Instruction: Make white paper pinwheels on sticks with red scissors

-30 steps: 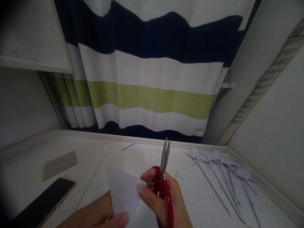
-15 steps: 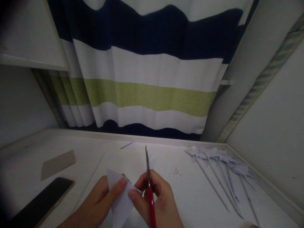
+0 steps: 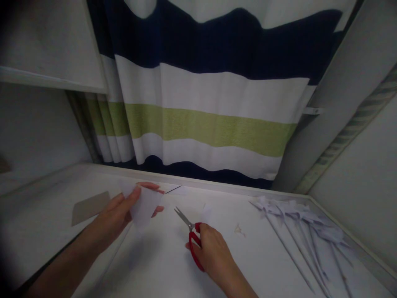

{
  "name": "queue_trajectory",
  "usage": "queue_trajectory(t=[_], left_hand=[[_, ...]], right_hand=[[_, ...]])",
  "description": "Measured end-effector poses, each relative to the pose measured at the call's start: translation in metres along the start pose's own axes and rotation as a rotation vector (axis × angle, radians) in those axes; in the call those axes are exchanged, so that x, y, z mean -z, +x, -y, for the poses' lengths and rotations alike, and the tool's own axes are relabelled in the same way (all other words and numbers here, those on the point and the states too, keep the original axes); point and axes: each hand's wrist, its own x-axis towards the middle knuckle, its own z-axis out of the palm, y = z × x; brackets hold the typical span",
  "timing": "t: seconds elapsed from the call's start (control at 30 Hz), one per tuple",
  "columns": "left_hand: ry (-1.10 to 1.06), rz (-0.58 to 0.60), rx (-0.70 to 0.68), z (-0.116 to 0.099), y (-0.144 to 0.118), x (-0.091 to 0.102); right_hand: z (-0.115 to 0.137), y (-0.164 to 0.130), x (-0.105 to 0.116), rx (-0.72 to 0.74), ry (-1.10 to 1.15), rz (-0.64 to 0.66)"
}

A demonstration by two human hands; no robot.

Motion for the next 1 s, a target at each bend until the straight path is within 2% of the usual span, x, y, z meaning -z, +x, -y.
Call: queue_trajectory(t=[0.1,0.27,0.57,0.83,1.0], left_hand=[[-0.060,-0.019,0.000,0.001,0.006,0.007],[-0.171,0.055,0.001,0.010,0.012,0.007],[-0.392,0.220,0.199,0.029,0.018,-0.005],[-0.343,0.114,0.181,0.042,0.020,-0.011],[-0.387,0.118,0.216,0.049,0.024,-0.009]], right_hand=[[-0.005,0.005,-0.013,0.006,-0.053,0.034],[-0.011,0.009,-0.029,0.010,-0.134,0.068],[-0.021,0.015,-0.055,0.050,-0.255,0.091],[-0.029,0.015,-0.063,0.100,-0.275,0.080],[-0.023,0.012,-0.064,0.138,-0.342,0.082]])
